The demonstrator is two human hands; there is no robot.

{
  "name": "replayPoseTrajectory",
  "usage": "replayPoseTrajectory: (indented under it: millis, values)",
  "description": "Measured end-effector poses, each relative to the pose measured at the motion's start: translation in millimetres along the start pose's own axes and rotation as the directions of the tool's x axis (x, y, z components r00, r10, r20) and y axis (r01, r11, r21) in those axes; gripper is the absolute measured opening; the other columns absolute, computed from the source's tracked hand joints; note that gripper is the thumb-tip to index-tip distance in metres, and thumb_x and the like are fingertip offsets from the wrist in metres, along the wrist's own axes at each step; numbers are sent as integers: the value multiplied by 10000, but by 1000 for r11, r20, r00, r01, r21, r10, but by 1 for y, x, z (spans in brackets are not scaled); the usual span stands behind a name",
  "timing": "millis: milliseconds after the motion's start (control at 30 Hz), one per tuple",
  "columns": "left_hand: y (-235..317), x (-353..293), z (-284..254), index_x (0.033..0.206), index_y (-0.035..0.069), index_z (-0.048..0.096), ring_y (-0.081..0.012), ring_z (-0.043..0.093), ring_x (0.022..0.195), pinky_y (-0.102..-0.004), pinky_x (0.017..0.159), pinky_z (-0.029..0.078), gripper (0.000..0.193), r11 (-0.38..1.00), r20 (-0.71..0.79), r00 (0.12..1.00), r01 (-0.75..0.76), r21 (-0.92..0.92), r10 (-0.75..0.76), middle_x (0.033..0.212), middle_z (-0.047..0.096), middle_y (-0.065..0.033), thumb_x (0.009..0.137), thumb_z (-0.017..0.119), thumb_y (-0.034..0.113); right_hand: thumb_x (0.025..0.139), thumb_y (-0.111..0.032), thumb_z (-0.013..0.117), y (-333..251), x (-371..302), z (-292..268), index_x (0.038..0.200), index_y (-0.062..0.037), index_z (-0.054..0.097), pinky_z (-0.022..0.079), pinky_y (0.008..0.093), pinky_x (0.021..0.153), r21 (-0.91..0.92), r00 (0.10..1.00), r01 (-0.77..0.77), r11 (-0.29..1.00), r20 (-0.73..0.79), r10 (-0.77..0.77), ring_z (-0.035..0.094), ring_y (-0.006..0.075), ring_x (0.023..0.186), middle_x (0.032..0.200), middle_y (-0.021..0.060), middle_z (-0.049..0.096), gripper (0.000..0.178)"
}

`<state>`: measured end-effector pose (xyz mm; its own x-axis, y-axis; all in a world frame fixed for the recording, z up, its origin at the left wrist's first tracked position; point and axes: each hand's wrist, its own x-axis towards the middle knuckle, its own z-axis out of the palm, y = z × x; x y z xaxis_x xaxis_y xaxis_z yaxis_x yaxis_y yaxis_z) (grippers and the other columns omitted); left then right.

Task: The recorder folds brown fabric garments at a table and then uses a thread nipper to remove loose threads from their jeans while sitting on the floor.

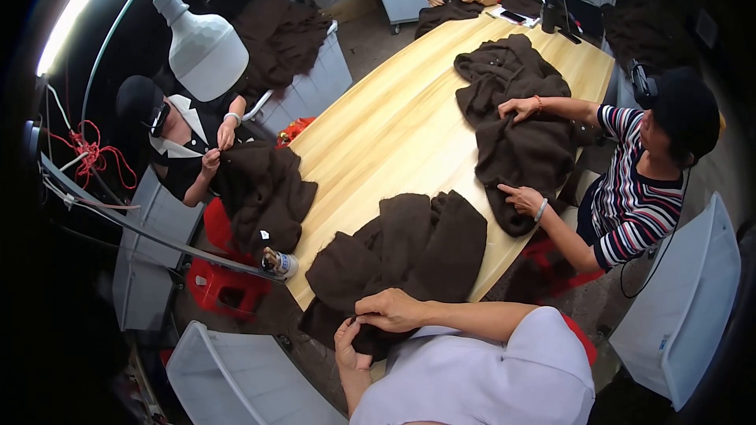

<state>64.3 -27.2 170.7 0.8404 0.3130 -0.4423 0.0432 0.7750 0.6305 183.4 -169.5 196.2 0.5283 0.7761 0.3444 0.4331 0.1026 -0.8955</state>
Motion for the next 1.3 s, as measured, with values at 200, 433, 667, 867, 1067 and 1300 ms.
replayPoseTrajectory:
  millis: [200, 433, 667, 867, 1067, 1300]
  values:
    - [3, 0, -4, 937, -23, 666, -110, 626, 765, -223, 707, 493, 115, 900, -6, 1000, -15, 435, 20, 874, 674, -56, 834, 629, -57, 855, -122, 624, 1, -9, 9, 832, -103, 570, 424, 404, 470, -277, 996, 56, 959, -57, -75, 573, 293, 599, 804, 54, 524, 61]
    - [-18, -3, 11, 945, -36, 670, -109, 613, 814, -221, 748, 484, 217, 908, -92, 935, -304, 289, 342, 893, 661, -59, 815, 532, -142, 828, -56, 623, -19, -9, 13, 845, -82, 570, 443, 374, 487, -277, 984, 117, 954, -97, -149, 573, 287, 600, 774, 71, 511, 61]
    - [20, 11, 6, 880, -12, 669, -89, 601, 762, -209, 718, 481, 150, 664, 25, 876, -384, 641, 482, 814, 643, -30, 787, 574, -83, 763, -148, 753, -1, 2, -7, 914, -68, 623, 490, 384, 622, -146, 1000, -28, 989, 2, 28, 598, 320, 758, 831, 113, 553, 214]
    - [40, 0, -21, 950, 28, 642, -145, 658, 819, -258, 774, 538, 68, 974, -34, 987, -150, 171, 158, 936, 688, -74, 886, 622, 30, 740, 32, 702, 36, -13, -55, 904, 25, 628, 494, 291, 740, -134, 876, -473, 871, 36, 481, 633, 185, 851, 891, 110, 636, 180]
    - [33, -2, -28, 1009, 38, 649, -188, 674, 931, -319, 829, 555, 139, 995, -78, 997, -36, -93, 29, 1010, 695, -90, 921, 622, 143, 812, 38, 664, 34, -25, -57, 980, 1, 631, 465, 233, 756, 107, 852, -465, 879, -213, 477, 595, 92, 821, 862, 22, 646, 176]
    - [33, -1, -26, 1006, 34, 666, -198, 661, 973, -343, 878, 537, 137, 989, -98, 994, -51, -140, 37, 1030, 693, -89, 931, 594, 122, 840, 56, 634, 14, -19, -63, 928, 8, 654, 444, 194, 727, 170, 872, -284, 944, -363, 328, 567, 59, 801, 864, 10, 634, 102]
